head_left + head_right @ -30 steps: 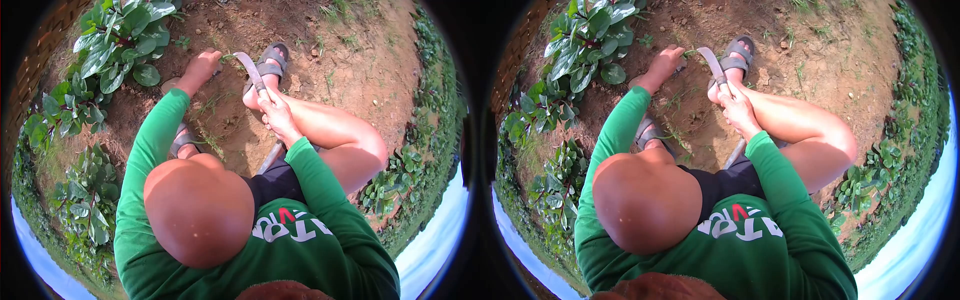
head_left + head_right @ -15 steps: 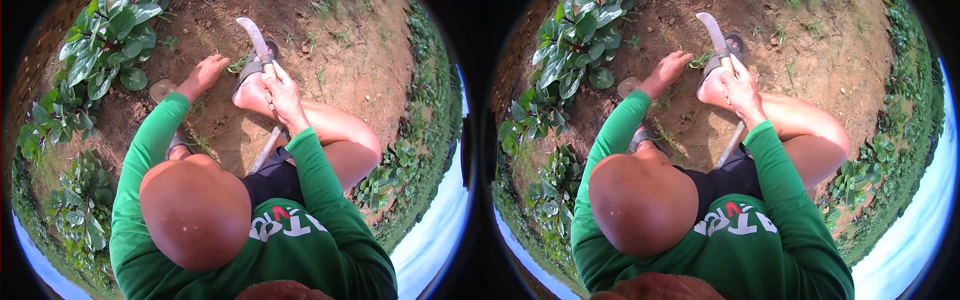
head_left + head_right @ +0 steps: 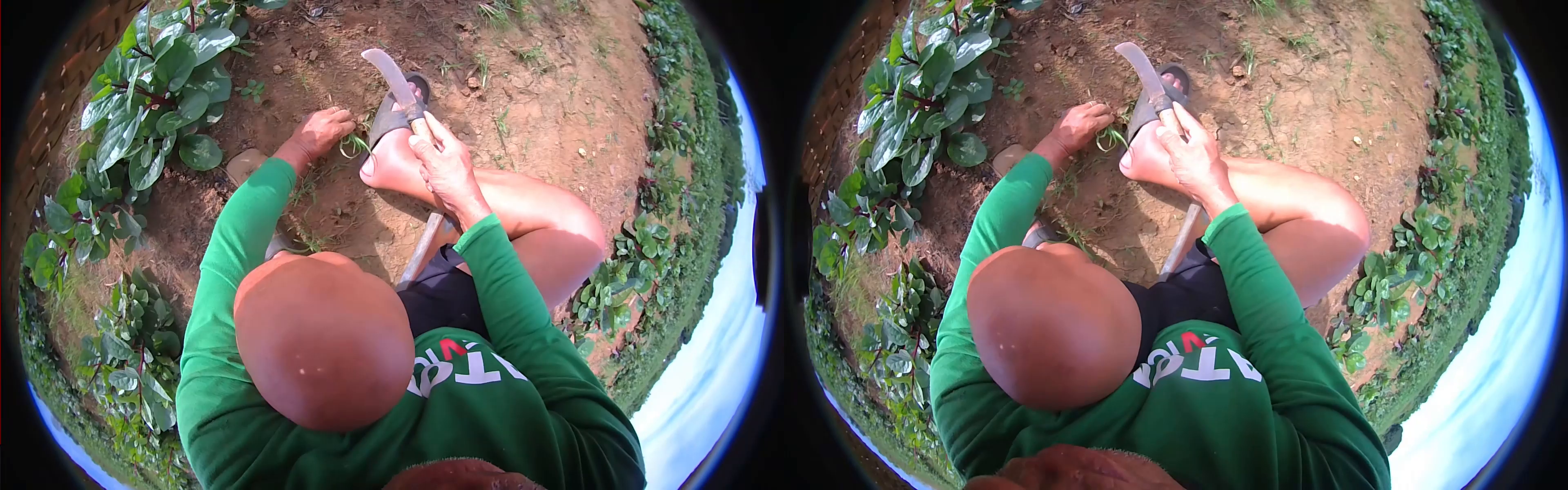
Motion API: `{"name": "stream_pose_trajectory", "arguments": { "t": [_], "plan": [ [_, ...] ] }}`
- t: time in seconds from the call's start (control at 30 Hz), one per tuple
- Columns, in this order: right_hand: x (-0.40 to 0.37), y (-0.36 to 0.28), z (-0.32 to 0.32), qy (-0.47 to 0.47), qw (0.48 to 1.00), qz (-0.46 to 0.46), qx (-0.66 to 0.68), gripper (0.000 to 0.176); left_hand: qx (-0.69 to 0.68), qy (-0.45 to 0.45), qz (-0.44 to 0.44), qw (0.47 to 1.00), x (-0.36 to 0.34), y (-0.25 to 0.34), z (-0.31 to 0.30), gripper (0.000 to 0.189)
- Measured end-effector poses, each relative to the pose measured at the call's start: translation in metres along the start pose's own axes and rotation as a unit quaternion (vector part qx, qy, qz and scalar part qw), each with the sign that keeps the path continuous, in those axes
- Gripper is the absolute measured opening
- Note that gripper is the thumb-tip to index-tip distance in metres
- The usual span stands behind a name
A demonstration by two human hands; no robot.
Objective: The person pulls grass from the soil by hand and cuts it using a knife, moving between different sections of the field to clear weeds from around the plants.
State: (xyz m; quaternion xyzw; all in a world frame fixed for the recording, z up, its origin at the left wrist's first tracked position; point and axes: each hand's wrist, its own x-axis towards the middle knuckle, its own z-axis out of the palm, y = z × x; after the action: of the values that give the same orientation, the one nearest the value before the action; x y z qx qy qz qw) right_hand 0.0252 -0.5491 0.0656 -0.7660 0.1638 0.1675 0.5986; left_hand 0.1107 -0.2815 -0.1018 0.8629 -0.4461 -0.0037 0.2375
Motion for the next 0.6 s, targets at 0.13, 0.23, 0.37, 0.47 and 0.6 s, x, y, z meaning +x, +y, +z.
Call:
{"name": "stream_pose_trajectory", "arguments": {
  "t": [0.13, 0.23, 0.37, 0.47, 0.6],
  "plan": [
    [0.008, -0.005, -0.011, -0.024, 0.993, -0.059, -0.101, 0.06, -0.003, 0.014, 0.011, 1.0, -0.002, -0.004, -0.001, 0.026],
    [0.027, -0.033, -0.041, -0.063, 0.942, -0.148, -0.296, 0.053, 0.014, 0.033, -0.017, 0.999, -0.012, 0.011, -0.005, 0.028],
    [0.092, -0.079, -0.08, -0.175, 0.824, -0.151, -0.517, 0.045, 0.043, 0.02, -0.073, 0.996, -0.036, 0.022, 0.001, 0.037],
    [0.124, -0.107, -0.081, -0.246, 0.772, -0.125, -0.572, 0.039, 0.039, 0.029, -0.078, 0.996, -0.04, 0.03, -0.005, 0.038],
    [0.154, -0.108, -0.072, -0.285, 0.747, -0.086, -0.594, 0.038, 0.046, 0.059, -0.067, 0.995, -0.037, 0.031, -0.006, 0.037]
  ]
}}
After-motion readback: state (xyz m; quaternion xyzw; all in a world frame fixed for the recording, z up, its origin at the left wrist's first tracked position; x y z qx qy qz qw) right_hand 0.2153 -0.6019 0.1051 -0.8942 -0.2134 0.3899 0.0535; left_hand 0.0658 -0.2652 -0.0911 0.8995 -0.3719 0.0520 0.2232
